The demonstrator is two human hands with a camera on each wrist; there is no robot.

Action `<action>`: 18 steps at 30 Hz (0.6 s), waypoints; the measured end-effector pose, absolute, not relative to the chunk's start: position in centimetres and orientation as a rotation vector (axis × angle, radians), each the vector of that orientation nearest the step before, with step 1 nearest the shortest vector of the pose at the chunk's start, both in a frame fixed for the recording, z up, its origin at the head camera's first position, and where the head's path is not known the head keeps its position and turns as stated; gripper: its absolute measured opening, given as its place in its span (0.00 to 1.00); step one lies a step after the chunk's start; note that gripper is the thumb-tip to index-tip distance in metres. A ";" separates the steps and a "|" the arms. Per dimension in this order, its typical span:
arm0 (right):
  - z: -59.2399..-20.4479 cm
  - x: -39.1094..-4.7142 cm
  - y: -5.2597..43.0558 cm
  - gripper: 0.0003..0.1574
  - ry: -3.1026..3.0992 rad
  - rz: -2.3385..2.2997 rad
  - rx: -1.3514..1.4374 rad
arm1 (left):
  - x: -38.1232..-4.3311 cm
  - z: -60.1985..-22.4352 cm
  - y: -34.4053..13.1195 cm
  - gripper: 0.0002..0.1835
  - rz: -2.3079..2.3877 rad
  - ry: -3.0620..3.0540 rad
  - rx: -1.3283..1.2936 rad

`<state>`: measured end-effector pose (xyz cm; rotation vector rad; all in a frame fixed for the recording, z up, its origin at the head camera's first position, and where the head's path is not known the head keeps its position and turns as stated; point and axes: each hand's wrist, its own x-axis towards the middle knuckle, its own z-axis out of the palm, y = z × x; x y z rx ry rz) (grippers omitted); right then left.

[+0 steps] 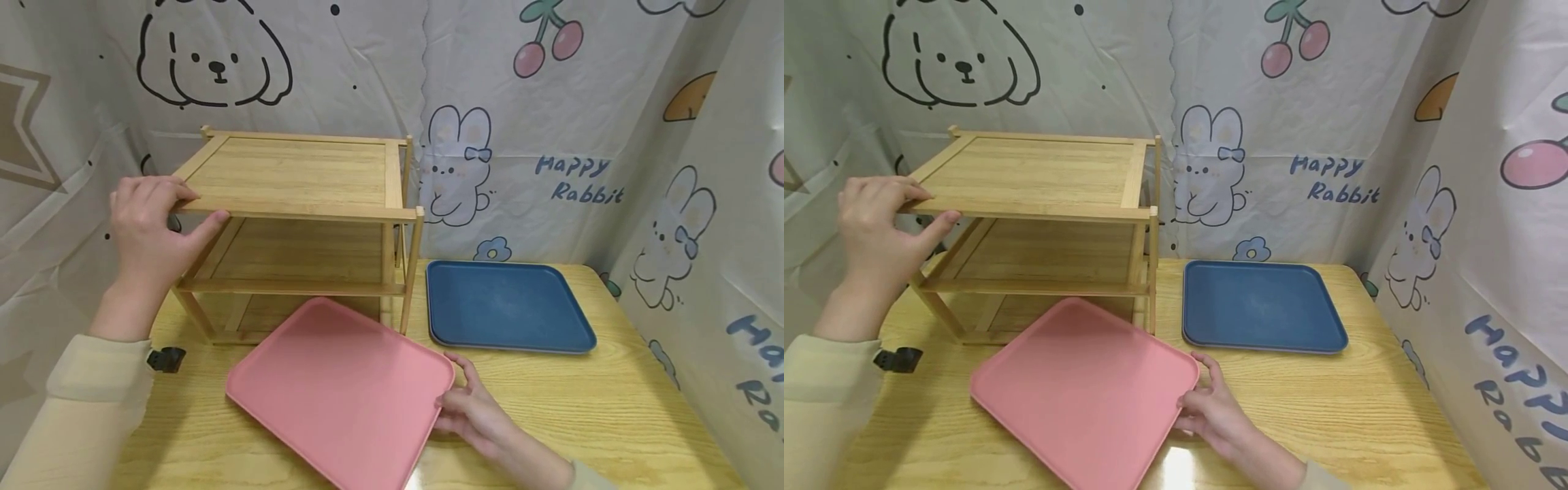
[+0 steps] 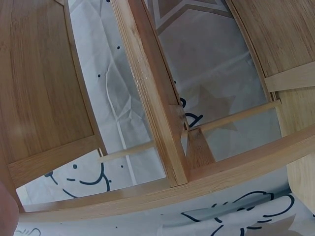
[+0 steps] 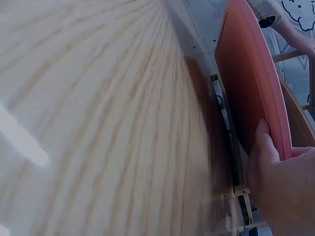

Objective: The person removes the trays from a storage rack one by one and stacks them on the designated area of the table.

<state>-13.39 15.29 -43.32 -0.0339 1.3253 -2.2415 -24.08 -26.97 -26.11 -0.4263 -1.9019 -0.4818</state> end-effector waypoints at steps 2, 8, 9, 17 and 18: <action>-43.2 -13.4 15.7 0.49 1.342 -2.242 -0.056 | -24.0 -26.1 -27.0 0.35 -0.479 -1.904 -0.425; -42.7 -13.8 17.0 0.44 1.385 -2.243 -0.081 | -24.0 -26.1 -26.9 0.34 -0.479 -1.908 -0.421; -42.6 -13.9 17.2 0.43 1.383 -2.244 -0.087 | -24.0 -26.1 -26.9 0.34 -0.480 -1.908 -0.421; -42.4 -14.7 18.8 0.42 1.449 -2.193 -0.039 | -24.1 -26.2 -26.9 0.35 -0.483 -1.903 -0.420; -42.4 -14.9 19.0 0.42 1.472 -2.184 -0.039 | -24.1 -26.2 -26.9 0.35 -0.485 -1.901 -0.420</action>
